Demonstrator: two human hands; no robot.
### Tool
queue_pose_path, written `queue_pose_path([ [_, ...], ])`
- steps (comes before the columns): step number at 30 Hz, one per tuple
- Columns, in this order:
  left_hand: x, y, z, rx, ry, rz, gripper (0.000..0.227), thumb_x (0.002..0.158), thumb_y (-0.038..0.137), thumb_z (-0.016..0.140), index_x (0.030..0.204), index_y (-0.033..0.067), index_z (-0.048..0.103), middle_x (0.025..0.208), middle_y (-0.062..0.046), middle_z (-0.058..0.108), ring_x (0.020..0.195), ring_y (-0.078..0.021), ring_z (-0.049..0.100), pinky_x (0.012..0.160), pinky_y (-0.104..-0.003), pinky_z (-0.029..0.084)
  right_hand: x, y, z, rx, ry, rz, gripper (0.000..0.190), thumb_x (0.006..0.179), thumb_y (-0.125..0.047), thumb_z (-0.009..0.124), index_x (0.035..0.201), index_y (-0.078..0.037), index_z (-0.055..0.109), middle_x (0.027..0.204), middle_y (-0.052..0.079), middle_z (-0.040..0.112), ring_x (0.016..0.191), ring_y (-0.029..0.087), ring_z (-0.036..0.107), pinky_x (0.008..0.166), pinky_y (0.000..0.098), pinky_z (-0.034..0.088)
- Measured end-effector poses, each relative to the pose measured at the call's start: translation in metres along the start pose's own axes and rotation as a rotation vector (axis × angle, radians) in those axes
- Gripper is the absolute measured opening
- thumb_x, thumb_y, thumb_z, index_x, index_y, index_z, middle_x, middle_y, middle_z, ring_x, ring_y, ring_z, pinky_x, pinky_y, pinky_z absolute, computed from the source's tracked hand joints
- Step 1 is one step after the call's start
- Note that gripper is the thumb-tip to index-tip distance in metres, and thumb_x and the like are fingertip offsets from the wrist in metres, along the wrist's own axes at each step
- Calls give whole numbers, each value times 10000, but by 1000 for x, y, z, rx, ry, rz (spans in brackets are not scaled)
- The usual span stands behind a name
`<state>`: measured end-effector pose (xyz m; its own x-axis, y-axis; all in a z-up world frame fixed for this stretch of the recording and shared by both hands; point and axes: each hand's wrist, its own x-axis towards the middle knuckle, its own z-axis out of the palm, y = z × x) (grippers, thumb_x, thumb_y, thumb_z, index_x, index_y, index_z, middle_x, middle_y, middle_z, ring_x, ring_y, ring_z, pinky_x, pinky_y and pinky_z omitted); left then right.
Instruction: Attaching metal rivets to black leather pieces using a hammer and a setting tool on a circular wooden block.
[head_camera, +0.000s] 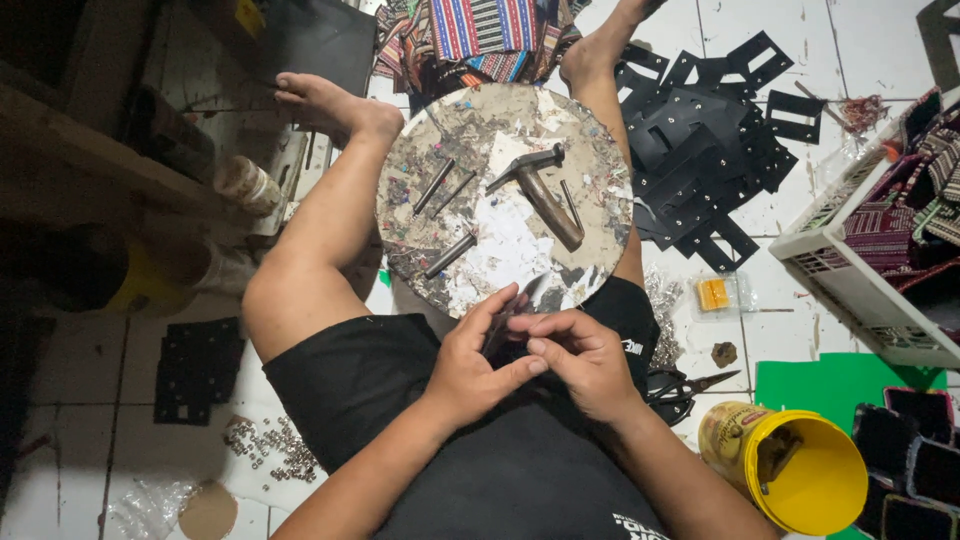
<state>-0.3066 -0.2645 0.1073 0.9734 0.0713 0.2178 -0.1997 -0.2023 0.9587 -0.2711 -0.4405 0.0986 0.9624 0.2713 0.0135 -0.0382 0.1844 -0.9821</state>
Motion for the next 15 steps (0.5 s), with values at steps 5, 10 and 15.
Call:
queue_pose_path([
  [5,-11,-20,10,-674,-16,-451,392,1015,145,620,1334,-83,634,1198,-246,740,1129,-250,682,972,-470,588,15,-5,-8,-57,-5,-128,130,854,47,786,979,55,752,912,190,756,861,203,728,714,352,607],
  [10,-14,-29,8,-789,17,-531,348,1038,178,568,1272,-61,665,1115,-274,753,1052,-269,729,925,-514,605,14,-15,-8,-140,-10,-107,156,827,32,819,977,45,780,876,164,768,838,164,717,734,325,593],
  [15,-14,-31,6,-750,14,-469,376,1028,187,582,1325,-44,569,1084,-218,747,996,-236,733,862,-420,659,18,-25,-2,-194,-55,-146,120,813,15,839,920,21,784,816,130,753,766,151,690,697,313,562],
])
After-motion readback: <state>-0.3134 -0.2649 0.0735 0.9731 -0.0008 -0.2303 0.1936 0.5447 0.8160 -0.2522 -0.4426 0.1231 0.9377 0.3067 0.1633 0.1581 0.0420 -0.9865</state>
